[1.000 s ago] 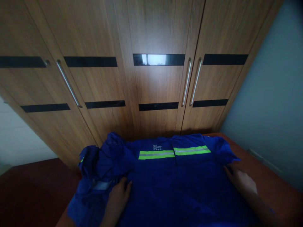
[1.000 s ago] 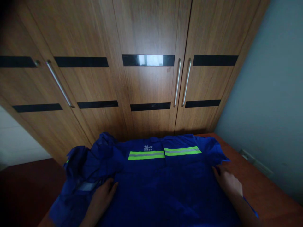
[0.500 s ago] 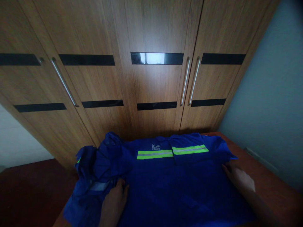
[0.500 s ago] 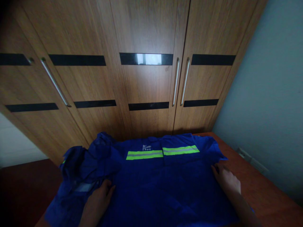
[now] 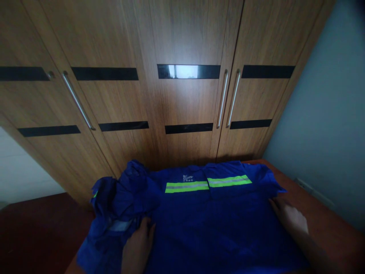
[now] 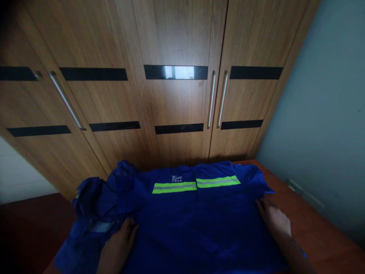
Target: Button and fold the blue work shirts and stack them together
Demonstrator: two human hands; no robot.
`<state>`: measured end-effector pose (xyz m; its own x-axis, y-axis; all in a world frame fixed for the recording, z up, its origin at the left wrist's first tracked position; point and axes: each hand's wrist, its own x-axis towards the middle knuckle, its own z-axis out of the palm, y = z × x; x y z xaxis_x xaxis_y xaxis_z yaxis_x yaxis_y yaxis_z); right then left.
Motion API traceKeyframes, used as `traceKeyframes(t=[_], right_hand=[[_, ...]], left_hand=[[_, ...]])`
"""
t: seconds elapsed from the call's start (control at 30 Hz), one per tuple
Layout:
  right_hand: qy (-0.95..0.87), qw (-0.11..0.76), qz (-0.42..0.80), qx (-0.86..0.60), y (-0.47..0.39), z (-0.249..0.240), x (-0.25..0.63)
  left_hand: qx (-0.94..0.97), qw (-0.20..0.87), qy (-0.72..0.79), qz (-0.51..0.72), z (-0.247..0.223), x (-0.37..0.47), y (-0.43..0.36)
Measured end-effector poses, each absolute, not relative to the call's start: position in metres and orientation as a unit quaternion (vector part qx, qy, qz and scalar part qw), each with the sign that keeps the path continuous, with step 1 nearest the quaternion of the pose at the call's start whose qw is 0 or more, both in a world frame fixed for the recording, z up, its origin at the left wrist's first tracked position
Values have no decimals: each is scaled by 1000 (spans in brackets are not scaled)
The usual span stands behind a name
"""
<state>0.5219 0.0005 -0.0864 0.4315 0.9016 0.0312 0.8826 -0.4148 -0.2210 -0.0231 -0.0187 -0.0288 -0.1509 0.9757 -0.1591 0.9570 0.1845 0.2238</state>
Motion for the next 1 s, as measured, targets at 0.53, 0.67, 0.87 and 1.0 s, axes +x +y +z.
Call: traceKeyframes(t=[0.53,0.67,0.87,1.0], right_hand=[[-808,245,-54,-533,-67,-92,329],[-827,208,-52,-519,-79,-100,322],[-778,142,-50,-610,-68,-109,410],[-741,144,-80,-651,-56,-127,490]], left_hand=[[896,-52,419,138,-77,82,-59],[914,-100,367,141,-99,90,-59],[906,-105,394,111,-96,65,-60],[882,-105,448,106,-91,38,-60]])
